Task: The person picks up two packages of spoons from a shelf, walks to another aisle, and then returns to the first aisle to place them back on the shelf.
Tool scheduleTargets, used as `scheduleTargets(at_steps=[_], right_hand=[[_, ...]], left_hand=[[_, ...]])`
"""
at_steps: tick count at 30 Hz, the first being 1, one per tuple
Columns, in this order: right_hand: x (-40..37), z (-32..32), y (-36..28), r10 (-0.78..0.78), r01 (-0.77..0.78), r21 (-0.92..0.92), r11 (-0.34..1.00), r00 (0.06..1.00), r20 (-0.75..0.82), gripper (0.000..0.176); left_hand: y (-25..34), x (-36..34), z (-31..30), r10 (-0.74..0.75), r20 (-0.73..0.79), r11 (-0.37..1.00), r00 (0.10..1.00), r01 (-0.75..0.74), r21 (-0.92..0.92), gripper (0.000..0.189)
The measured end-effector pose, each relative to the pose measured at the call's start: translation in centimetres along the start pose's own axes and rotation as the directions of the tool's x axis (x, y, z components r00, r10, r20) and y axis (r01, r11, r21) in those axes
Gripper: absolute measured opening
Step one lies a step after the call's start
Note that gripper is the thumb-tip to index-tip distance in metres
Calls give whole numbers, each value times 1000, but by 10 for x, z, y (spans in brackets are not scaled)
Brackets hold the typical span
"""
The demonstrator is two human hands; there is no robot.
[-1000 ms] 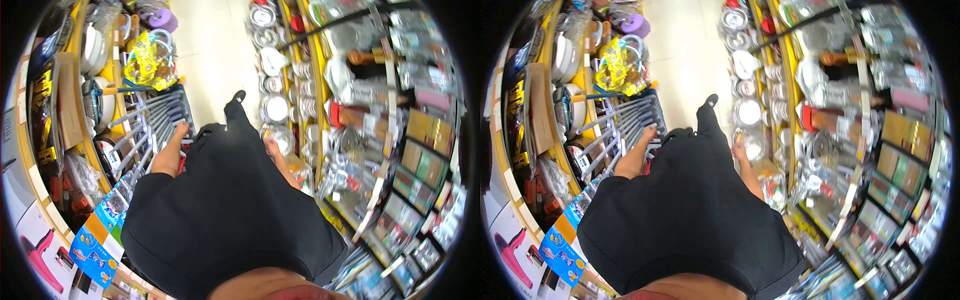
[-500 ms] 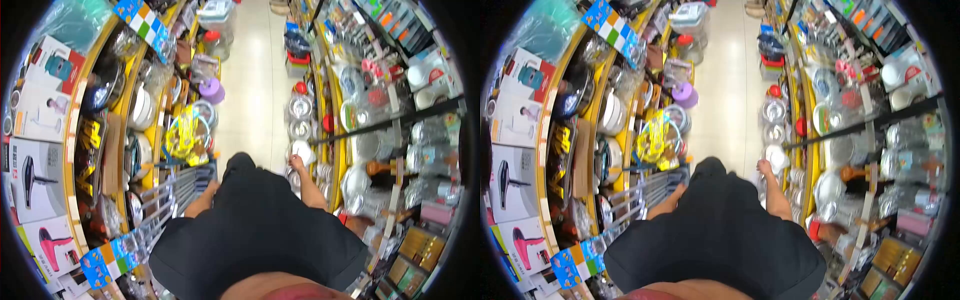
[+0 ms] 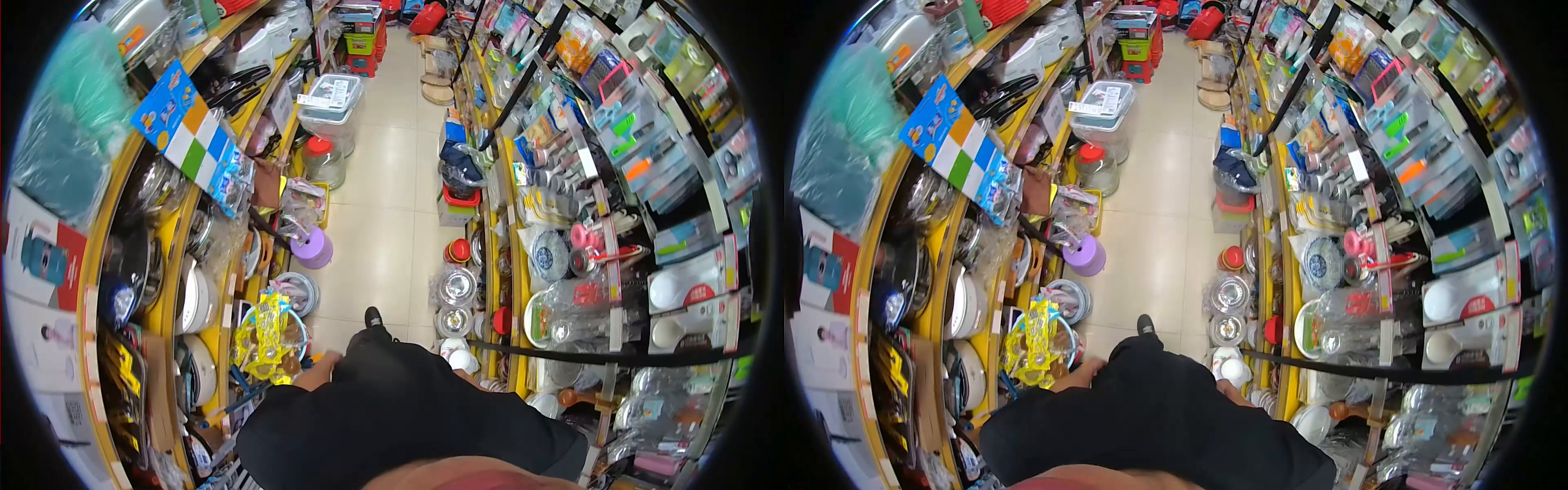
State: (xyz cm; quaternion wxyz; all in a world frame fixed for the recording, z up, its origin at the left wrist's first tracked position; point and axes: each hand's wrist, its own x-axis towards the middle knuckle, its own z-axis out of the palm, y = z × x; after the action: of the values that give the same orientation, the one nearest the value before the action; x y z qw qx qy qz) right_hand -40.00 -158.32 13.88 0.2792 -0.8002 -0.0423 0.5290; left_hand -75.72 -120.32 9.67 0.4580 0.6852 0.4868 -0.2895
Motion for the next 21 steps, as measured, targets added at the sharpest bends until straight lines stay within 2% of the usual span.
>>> scheduleTargets(at_steps=[1, 2, 3, 4, 5, 6, 7, 8, 10, 11, 13, 16, 18, 20, 21], right_hand=[[2, -7, -14, 6, -6, 6, 1000, 1000, 3, 25], [7, -14, -27, 14, -14, 21, 1000, 1000, 8, 24], [11, -22, -44, 20, -20, 41, 999, 1000, 16, 23], [22, -31, -66, 36, -38, 97, 995, 999, 18, 22], [35, -39, -86, 53, -55, 158, 986, 998, 17, 21], [47, -42, -111, 76, -78, 208, 975, 997, 22, 20], [24, -43, -168, 70, -29, 352, 936, 992, -103, 18], [43, -47, -191, 130, -92, 315, 945, 986, -102, 18], [72, -48, -237, 76, -27, 425, 905, 992, -100, 17], [85, -47, -258, 69, -12, 438, 899, 991, -114, 16], [121, -47, -292, 69, -6, 409, 912, 988, -139, 17], [211, -53, -288, -162, 199, 176, 964, 965, -205, 18], [209, -78, -336, -104, 118, 90, 989, 984, -146, 22], [240, -104, -367, 4, 4, 122, 993, 998, -62, 21], [257, -117, -385, 77, -72, 158, 985, 997, -31, 21]], left_hand=[[20, 32, -25, 31, 28, 996, 999, -33, 84, 33], [45, 59, -54, 38, -18, 999, 999, -38, 6, 33], [78, 71, -86, 56, -138, 963, 989, -90, -255, 27], [109, 73, -121, 31, -252, 861, 967, -154, -485, 23], [157, 50, -165, 47, -219, 824, 975, -162, -543, 19], [179, 69, -188, 112, -176, 815, 978, -191, -547, 15], [203, 77, -208, 164, -205, 808, 965, -250, -533, 18], [227, 80, -225, 218, -237, 796, 947, -313, -518, 25], [262, 92, -258, 319, -184, 842, 930, -367, -396, 40], [276, 94, -270, 307, -171, 852, 936, -350, -389, 40], [280, 117, -284, 320, -204, 864, 925, -373, -339, 37], [252, 167, -285, 135, -306, 868, 942, -262, -423, 27], [231, 179, -285, -33, -229, 922, 973, -59, -383, 18], [215, 175, -277, 10, -296, 951, 955, -101, -292, 14], [225, 158, -287, -64, -220, 931, 973, -21, -365, 16]])
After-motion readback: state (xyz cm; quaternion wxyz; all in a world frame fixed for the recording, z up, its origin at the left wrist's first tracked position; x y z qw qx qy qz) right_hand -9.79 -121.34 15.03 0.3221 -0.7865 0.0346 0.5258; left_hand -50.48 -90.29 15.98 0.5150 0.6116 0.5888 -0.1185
